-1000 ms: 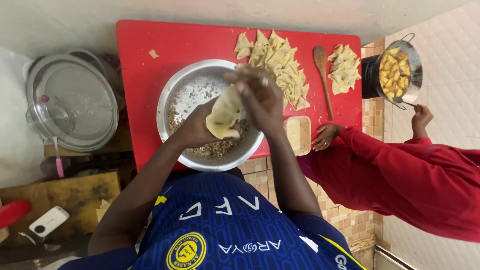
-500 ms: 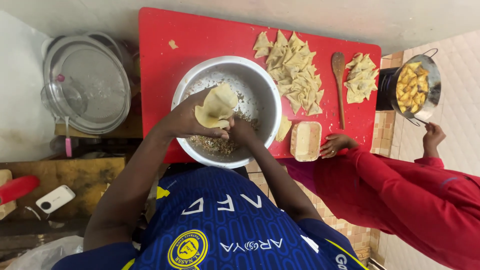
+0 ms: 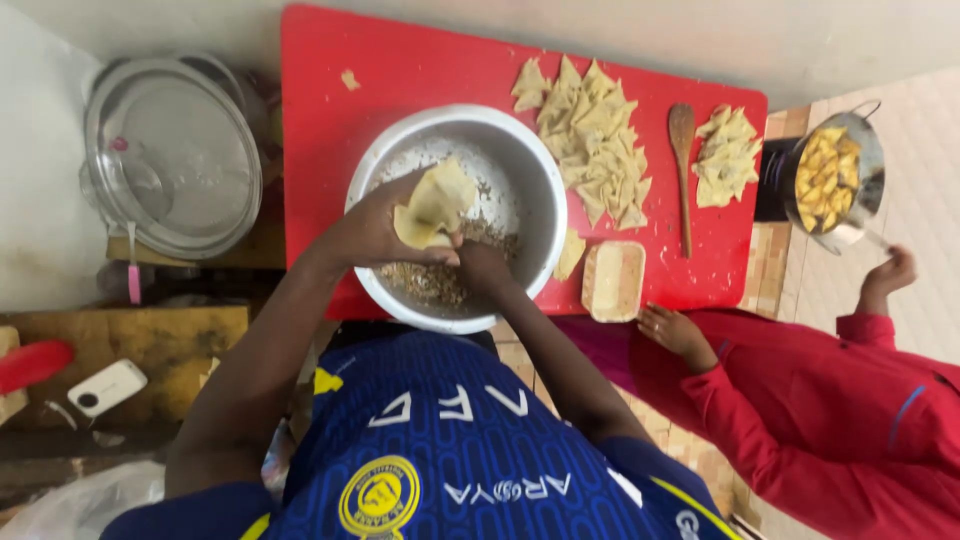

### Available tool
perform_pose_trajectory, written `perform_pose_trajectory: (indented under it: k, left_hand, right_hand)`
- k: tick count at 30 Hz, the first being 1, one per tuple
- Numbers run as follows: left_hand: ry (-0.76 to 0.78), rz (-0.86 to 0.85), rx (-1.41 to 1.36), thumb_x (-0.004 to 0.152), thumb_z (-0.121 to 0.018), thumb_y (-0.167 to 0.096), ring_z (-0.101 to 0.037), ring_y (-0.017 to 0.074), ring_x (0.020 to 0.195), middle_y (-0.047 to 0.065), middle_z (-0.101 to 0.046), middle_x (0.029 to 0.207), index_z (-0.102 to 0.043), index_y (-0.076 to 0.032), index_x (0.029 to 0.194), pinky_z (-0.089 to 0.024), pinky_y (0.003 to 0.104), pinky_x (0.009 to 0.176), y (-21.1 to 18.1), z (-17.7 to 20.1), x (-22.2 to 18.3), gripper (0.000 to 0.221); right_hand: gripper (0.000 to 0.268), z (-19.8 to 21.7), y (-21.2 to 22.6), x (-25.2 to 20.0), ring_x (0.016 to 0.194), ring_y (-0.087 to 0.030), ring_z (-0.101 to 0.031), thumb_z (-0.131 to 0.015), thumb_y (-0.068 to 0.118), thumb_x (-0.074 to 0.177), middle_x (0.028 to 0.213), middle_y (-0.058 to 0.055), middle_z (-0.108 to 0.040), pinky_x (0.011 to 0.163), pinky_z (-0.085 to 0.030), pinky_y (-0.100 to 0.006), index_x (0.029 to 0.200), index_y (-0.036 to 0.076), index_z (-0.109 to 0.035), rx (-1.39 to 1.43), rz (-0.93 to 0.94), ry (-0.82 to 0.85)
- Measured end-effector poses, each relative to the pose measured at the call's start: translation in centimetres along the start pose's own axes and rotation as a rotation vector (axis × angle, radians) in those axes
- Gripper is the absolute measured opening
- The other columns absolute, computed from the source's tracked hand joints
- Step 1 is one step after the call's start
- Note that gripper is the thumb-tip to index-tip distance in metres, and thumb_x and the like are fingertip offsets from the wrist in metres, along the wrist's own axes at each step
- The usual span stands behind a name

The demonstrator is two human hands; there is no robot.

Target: Filling and folding samosa wrappers with a meat mixture on a table

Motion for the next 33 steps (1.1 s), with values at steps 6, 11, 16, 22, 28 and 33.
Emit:
perform_pose_trajectory:
  k: [6,11,16,22,28,33]
  left_hand:
    - [-0.042,-0.025,0.035,0.080,-0.099,0.009,-0.082,0.0268,0.096,0.022,-0.081,0.114,-0.055,0.001,0.161,-0.069,0.043,0.091,-0.9,0.5,-0.4,0.092]
    - [-0.036,-0.024,-0.004,0.082,-0.097,0.009,-0.082,0.0263,0.096,0.022,-0.081,0.112,-0.057,0.000,0.157,-0.069,0.042,0.091,-1.5,0.1,-0.1,0.086]
    - [-0.035,-0.033,-0.034,0.082,-0.097,0.010,-0.082,0.0264,0.095,0.022,-0.081,0.110,-0.058,0.001,0.156,-0.069,0.042,0.091,-1.3,-0.1,0.3,0.083]
    - [-0.052,-0.035,0.099,0.083,-0.101,0.001,-0.079,0.0219,0.096,0.020,-0.082,0.107,-0.059,0.002,0.154,-0.066,0.039,0.090,-1.3,1.0,-0.1,0.083]
    - [-0.107,0.027,0.153,0.079,-0.103,-0.001,-0.080,0.0224,0.099,0.020,-0.083,0.111,-0.064,0.000,0.147,-0.064,0.039,0.095,1.4,1.9,-1.4,0.078]
    - [-0.140,0.098,0.275,0.075,-0.104,-0.005,-0.068,0.0320,0.110,0.026,-0.077,0.125,-0.060,0.004,0.153,-0.058,0.052,0.104,6.3,4.8,-1.7,0.090]
  right_hand:
    - [0.056,-0.7,0.6,0.1,0.111,-0.050,-0.079,-0.087,0.018,0.094,0.140,-0.028,-0.070,0.088,-0.066,-0.068,0.144,-0.001,-0.072,-0.060,0.024,-0.057]
    - [0.043,-1.6,2.2,-0.9,0.106,-0.052,-0.079,-0.079,0.010,0.100,0.128,-0.030,-0.069,0.086,-0.067,-0.063,0.139,-0.005,-0.070,-0.036,0.035,-0.043]
    - [0.031,-0.7,2.8,-1.1,0.107,-0.054,-0.080,-0.073,0.007,0.105,0.120,-0.033,-0.075,0.086,-0.066,-0.061,0.131,-0.009,-0.071,0.067,-0.039,-0.055]
    - [0.038,-0.7,2.2,-2.3,0.125,-0.059,-0.073,-0.065,0.011,0.107,0.130,-0.041,-0.076,0.105,-0.059,-0.068,0.135,-0.014,-0.072,0.067,0.013,0.221]
    - [0.032,11.8,5.1,-12.4,0.098,-0.057,-0.077,-0.073,0.020,0.096,0.094,-0.036,-0.078,0.092,-0.056,-0.063,0.104,-0.010,-0.082,0.339,0.085,0.103]
    - [0.022,21.5,7.8,-19.4,0.081,-0.031,-0.076,-0.068,0.013,0.103,0.080,-0.020,-0.081,0.085,-0.061,-0.046,0.091,0.002,-0.082,0.612,0.071,-0.295]
Point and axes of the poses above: each hand's wrist, its own x-axis towards the middle knuckle, its own z-axis out of the back of the hand, y = z × x, the point moved 5 cm from there along x, towards the middle knuckle
